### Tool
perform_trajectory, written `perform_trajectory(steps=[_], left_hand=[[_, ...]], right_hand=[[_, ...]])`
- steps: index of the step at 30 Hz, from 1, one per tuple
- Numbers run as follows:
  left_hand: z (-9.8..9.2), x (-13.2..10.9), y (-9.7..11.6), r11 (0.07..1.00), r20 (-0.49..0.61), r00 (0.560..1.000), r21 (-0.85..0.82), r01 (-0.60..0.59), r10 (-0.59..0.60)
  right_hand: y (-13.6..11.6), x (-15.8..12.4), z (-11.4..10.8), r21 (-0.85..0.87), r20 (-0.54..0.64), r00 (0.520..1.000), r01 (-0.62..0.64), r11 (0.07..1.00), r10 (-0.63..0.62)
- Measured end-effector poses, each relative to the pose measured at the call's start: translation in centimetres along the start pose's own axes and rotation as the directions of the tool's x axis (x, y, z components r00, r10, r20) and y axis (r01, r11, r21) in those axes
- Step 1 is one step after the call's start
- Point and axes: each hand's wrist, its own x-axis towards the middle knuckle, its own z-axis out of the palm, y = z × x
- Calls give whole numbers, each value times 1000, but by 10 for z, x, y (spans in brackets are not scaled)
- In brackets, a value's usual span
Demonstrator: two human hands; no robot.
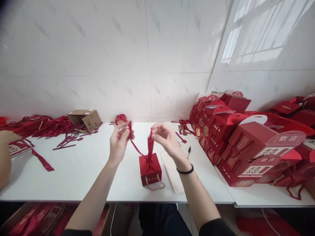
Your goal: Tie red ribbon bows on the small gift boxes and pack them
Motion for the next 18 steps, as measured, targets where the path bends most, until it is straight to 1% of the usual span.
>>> perform_trajectory(steps=[1, 2, 3, 4, 5, 6, 7, 8, 9, 10, 11, 12, 13, 15, 18], left_hand=[[-7, 1, -2, 997, -95, 994, 67, -42, 49], [-15, 2, -3, 981, -191, 974, 169, -93, 125], [-21, 2, -5, 949, -255, 943, 284, -141, 216], [-26, 0, -7, 906, -266, 918, 383, -180, 294], [-29, -3, -10, 869, -216, 918, 448, -209, 332], [-30, -7, -14, 849, -115, 941, 476, -230, 319], [-30, -12, -18, 844, 25, 965, 480, -240, 260], [-28, -18, -23, 846, 181, 969, 479, -235, 167], [-25, -25, -29, 847, 320, 945, 484, -220, 62], [-22, -32, -34, 843, 422, 906, 500, -200, -35], [-19, -39, -40, 832, 485, 867, 523, -185, -112], [-16, -44, -46, 818, 514, 842, 548, -175, -165], [-15, -49, -50, 801, 525, 827, 573, -171, -199], [-12, -55, -56, 766, 534, 813, 616, -186, -232], [-11, -59, -57, 704, 553, 797, 666, -247, -244]], right_hand=[[-2, -5, -8, 8, 95, 994, -53, 999, 52], [-3, -10, -14, -3, 180, 978, -106, 994, 105], [-2, -13, -20, -38, 239, 959, -147, 988, 152], [1, -15, -23, -106, 268, 945, -166, 981, 188], [5, -16, -25, -206, 273, 938, -158, 966, 212], [12, -17, -26, -328, 269, 936, -132, 935, 226], [21, -17, -24, -451, 273, 933, -92, 887, 236], [31, -17, -23, -556, 287, 927, -42, 830, 240], [41, -18, -20, -634, 312, 919, 13, 773, 241], [51, -19, -18, -685, 343, 907, 63, 726, 245], [60, -20, -16, -712, 375, 892, 102, 695, 253], [67, -22, -15, -726, 401, 877, 130, 675, 263], [72, -24, -14, -737, 421, 865, 150, 659, 273], [78, -28, -12, -759, 441, 847, 176, 627, 296], [81, -32, -12, -780, 429, 853, 184, 598, 298]])
